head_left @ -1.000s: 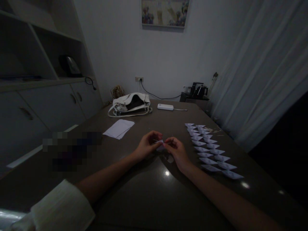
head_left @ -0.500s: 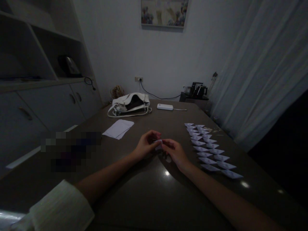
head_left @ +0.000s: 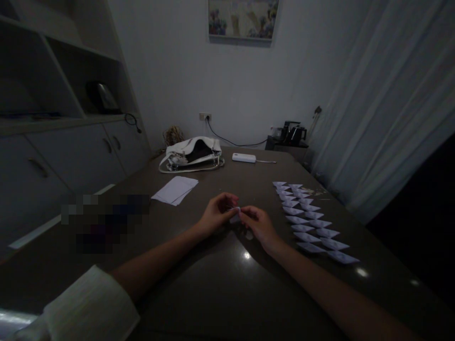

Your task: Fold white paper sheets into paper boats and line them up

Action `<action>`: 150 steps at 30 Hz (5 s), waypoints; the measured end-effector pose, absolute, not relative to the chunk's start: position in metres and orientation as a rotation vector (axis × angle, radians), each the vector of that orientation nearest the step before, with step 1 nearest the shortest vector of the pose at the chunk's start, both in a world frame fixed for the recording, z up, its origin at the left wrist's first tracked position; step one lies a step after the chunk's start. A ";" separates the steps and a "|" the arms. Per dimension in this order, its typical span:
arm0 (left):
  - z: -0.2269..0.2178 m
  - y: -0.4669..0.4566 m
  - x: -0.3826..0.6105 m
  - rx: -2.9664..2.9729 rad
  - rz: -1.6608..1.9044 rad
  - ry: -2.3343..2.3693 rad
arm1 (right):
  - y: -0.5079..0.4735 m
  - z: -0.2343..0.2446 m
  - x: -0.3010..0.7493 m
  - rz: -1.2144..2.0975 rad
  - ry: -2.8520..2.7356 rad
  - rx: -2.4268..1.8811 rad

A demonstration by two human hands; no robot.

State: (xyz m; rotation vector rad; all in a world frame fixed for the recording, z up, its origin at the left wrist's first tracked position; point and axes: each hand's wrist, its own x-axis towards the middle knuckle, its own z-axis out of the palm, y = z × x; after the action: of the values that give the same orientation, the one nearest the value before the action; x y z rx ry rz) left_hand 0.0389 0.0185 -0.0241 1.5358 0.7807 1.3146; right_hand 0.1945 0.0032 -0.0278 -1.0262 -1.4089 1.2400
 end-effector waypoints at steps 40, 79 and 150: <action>-0.025 0.019 0.038 1.609 1.054 1.038 | 0.006 -0.031 0.195 1.213 -1.270 -1.001; -0.024 0.016 0.045 1.606 0.729 0.848 | 0.013 -0.033 0.201 0.801 -1.786 -0.996; -0.024 0.005 0.047 2.163 1.132 0.993 | -0.003 -0.026 0.201 0.429 -1.956 -0.908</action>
State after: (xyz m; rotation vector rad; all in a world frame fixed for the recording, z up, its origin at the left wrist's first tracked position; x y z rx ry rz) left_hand 0.0465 0.0054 -0.0241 2.1629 0.9931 1.1321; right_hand 0.2006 -0.0031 -0.0259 -0.9082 -1.9559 0.4291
